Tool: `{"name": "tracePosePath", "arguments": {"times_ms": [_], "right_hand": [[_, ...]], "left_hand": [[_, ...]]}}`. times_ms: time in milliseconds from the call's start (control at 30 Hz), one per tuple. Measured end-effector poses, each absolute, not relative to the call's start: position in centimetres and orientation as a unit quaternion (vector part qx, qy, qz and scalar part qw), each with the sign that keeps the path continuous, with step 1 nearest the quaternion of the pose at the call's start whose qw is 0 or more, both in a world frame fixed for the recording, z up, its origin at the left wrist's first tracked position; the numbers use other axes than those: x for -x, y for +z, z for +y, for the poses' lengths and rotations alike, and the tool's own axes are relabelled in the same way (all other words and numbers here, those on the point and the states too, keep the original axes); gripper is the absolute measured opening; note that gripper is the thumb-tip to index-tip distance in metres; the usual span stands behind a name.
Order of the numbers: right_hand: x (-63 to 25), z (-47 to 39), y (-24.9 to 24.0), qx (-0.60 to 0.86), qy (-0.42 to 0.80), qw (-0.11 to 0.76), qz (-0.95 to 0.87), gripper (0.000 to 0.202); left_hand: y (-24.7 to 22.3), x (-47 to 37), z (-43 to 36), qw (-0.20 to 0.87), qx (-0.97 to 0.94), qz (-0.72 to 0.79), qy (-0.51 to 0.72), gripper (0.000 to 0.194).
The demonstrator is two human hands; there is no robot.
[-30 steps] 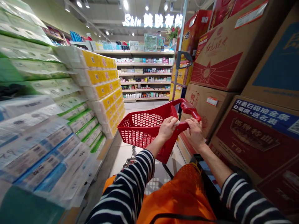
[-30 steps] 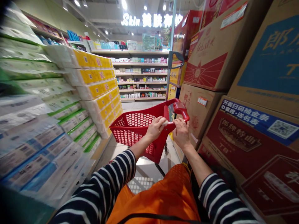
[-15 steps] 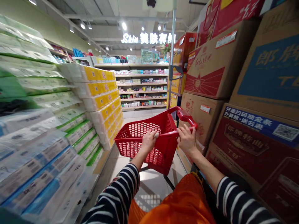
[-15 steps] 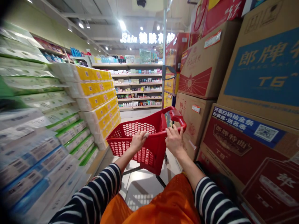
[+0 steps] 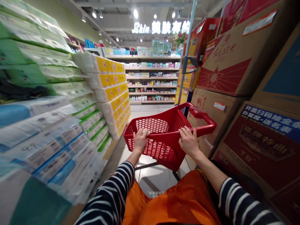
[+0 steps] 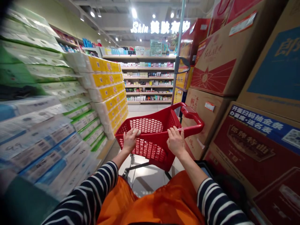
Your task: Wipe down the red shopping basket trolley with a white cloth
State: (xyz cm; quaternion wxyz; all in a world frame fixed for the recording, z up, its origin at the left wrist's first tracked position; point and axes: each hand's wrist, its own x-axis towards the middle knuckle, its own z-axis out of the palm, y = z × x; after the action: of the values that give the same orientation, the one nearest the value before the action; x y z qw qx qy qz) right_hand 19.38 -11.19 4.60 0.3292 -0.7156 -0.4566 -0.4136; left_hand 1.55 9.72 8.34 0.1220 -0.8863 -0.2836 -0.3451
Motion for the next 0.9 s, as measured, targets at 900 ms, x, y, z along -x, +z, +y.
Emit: {"name": "tracePosePath", "arguments": {"times_ms": [900], "right_hand": [[-15.3,-7.5,4.6,0.703,-0.397,0.282,-0.518,0.042]], "left_hand": [[8.9,-3.2,7.8,0.157,0.923,-0.195,-0.292,0.043]]}}
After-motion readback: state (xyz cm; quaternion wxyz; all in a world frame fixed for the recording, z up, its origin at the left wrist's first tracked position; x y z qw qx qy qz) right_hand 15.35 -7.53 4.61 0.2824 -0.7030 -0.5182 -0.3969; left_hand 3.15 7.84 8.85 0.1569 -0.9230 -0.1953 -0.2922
